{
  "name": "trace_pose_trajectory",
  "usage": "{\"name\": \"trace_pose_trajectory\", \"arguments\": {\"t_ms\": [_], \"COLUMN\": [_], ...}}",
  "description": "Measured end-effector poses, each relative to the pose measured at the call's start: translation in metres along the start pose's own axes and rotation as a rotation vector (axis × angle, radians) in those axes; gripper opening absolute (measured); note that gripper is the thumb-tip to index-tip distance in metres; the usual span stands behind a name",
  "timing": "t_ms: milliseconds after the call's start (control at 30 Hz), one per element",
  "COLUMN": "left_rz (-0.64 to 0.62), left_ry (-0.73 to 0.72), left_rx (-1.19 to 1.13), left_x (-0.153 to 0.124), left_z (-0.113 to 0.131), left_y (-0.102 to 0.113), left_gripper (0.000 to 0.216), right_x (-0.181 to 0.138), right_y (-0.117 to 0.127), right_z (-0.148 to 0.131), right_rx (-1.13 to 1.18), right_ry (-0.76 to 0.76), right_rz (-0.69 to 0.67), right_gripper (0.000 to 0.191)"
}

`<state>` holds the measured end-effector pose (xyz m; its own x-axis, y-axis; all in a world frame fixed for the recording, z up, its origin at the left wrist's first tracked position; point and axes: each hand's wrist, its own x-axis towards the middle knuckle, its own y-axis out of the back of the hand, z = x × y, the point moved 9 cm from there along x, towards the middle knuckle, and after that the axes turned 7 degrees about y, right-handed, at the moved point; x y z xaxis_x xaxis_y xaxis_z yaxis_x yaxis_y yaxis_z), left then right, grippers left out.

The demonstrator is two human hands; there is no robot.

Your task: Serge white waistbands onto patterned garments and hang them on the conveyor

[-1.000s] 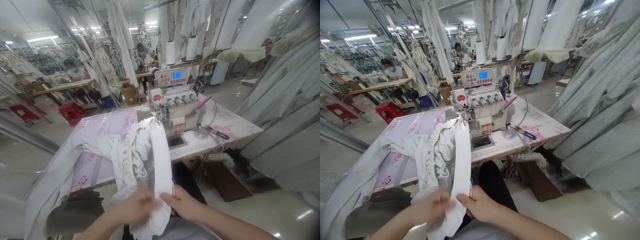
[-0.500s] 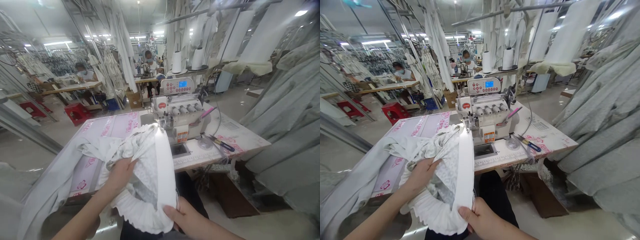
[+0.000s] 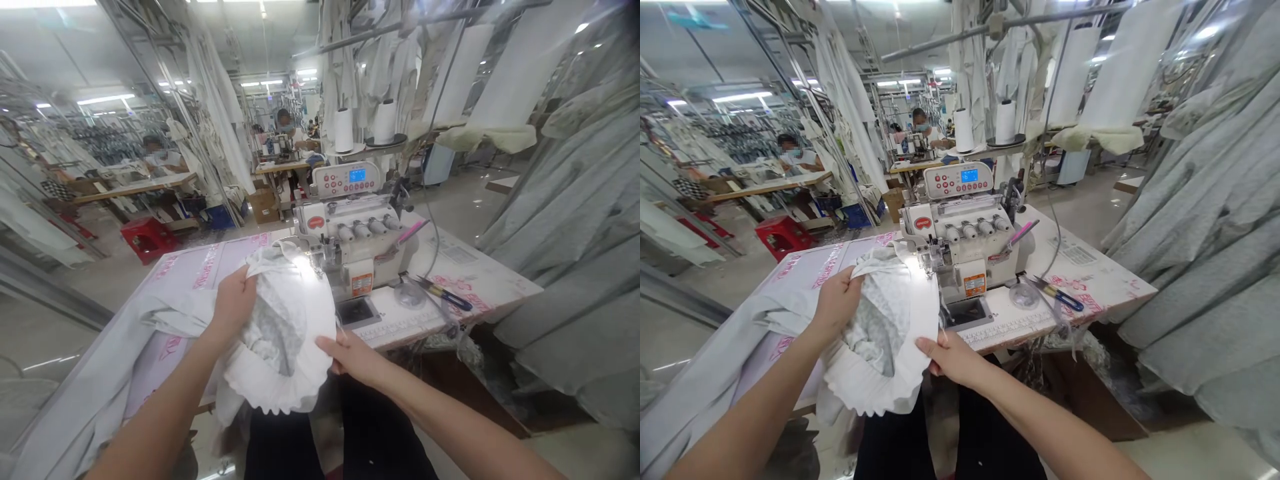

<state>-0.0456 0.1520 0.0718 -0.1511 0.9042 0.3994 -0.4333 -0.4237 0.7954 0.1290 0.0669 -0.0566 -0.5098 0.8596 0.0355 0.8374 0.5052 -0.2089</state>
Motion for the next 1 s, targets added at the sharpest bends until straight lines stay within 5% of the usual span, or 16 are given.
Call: {"name": "trace_pose_trajectory", "arguments": {"t_ms": [167, 267, 333, 433, 533, 633, 700, 767, 900, 1000], "left_rz": [0.085, 0.018, -0.188, -0.241, -0.207, -0.278, -0.376, -0.467, -0.523, -0.494], "left_ry": [-0.008, -0.21, -0.385, -0.416, -0.413, -0.452, -0.422, -0.369, -0.284, -0.212], "left_rx": [0.02, 0.038, 0.087, 0.211, 0.286, 0.322, 0.373, 0.437, 0.517, 0.566], "left_x": [0.018, -0.023, -0.065, -0.099, -0.095, -0.081, -0.07, -0.058, -0.027, -0.016], "left_z": [0.016, 0.059, 0.087, 0.097, 0.094, 0.098, 0.1, 0.101, 0.102, 0.089], "left_y": [0.006, -0.002, -0.028, -0.052, -0.059, -0.057, -0.055, -0.056, -0.059, -0.052], "left_gripper": [0.02, 0.04, 0.058, 0.06, 0.058, 0.06, 0.059, 0.054, 0.033, 0.023], "right_x": [0.032, 0.044, 0.047, 0.044, 0.03, 0.005, -0.018, -0.04, -0.064, -0.07], "right_y": [0.012, 0.017, 0.017, 0.014, 0.017, 0.051, 0.096, 0.147, 0.225, 0.24], "right_z": [-0.008, -0.016, -0.023, -0.03, -0.034, -0.048, -0.065, -0.077, -0.073, -0.06], "right_rx": [0.11, 0.172, 0.198, 0.2, 0.17, -0.222, -0.806, -1.433, -1.664, -1.712], "right_ry": [-0.032, -0.049, -0.058, -0.05, -0.007, 0.131, 0.176, 0.007, -0.257, -0.328], "right_rz": [0.081, 0.129, 0.14, 0.142, 0.152, 0.243, 0.404, 0.564, 0.622, 0.557], "right_gripper": [0.049, 0.049, 0.048, 0.043, 0.035, 0.026, 0.025, 0.031, 0.032, 0.023]}}
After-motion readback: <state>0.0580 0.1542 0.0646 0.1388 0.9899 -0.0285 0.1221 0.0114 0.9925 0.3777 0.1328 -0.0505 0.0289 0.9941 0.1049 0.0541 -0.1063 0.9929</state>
